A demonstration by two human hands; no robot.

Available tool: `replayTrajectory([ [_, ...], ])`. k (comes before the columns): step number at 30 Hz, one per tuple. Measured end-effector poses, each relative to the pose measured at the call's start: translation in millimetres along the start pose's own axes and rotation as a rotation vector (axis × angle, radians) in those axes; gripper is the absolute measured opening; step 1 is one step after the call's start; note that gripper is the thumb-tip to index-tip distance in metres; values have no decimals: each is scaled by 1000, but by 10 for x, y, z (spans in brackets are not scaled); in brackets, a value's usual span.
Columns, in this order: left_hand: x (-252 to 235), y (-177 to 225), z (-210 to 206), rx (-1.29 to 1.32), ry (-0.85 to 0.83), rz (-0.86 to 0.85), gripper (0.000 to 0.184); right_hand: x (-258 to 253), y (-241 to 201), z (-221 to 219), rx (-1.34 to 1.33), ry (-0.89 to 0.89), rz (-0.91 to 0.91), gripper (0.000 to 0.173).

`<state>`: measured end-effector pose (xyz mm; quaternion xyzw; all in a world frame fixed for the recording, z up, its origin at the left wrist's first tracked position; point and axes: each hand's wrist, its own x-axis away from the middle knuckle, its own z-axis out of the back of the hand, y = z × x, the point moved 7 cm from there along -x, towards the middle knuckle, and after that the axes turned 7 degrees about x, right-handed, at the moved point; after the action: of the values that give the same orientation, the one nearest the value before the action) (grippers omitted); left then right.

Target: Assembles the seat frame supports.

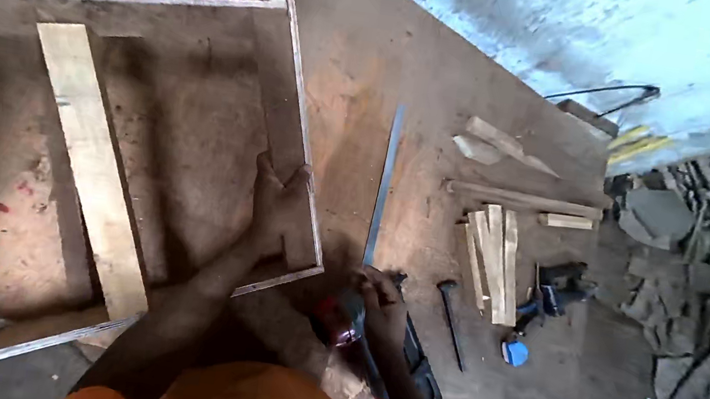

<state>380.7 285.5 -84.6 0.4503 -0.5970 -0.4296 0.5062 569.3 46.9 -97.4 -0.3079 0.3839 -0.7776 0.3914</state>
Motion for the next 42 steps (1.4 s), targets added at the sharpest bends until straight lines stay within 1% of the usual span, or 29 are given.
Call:
replayTrajectory([
  [4, 5, 40, -13, -35, 14, 2, 65, 308, 390, 253, 66, 62, -163, 28],
  [7, -13, 26, 4, -57, 19, -11, 64, 467, 540, 275, 156, 49, -245, 27],
  [9, -5, 15, 5, -49, 6, -17, 68, 549, 573, 256, 199, 35, -252, 25],
  [11, 25, 61, -17, -21, 1, -15, 69, 572, 570, 261, 242, 20, -238, 29],
  [14, 47, 86, 2, -45, 10, -1, 73, 604, 576, 290, 262, 68, -218, 34],
  [17, 118, 81, 42, -93, -11, 23, 73, 687, 808, 354, 344, 84, -234, 45],
  [19, 139, 50, 47, -135, -26, 42, 76, 776, 968, 410, 422, 78, -285, 55],
  [21, 138, 3, 48, -141, -30, 25, 76, 908, 1068, 436, 521, 25, -369, 69],
  [24, 102, 4, 29, -118, -23, 1, 75, 1083, 1216, 378, 674, -76, -547, 83],
  [25, 95, -1, 24, -110, -24, -5, 75, 1125, 1227, 335, 704, -104, -569, 86],
  [27, 98, -3, 20, -99, -28, -7, 75, 1181, 1260, 233, 751, -97, -513, 94],
  [29, 106, 36, 34, -127, -27, 5, 75, 1154, 1362, 117, 742, -40, -434, 102],
  [31, 143, 82, 56, -205, -64, 24, 75, 1054, 1356, 38, 758, 11, -400, 97],
  [33, 151, 102, -5, -218, -102, -34, 68, 968, 1294, 68, 813, 36, -470, 92],
  [34, 144, 98, -40, -194, -96, -62, 65, 928, 1270, 85, 826, 5, -533, 92],
  [36, 118, 68, -75, -170, -84, -69, 71, 851, 1273, 93, 818, -79, -637, 99],
  [39, 46, -30, -90, -73, -51, -71, 71, 744, 1345, 101, 814, -145, -673, 106],
  [42, 83, -24, -98, -89, -47, -5, 74, 727, 1359, 89, 792, -165, -685, 103],
])
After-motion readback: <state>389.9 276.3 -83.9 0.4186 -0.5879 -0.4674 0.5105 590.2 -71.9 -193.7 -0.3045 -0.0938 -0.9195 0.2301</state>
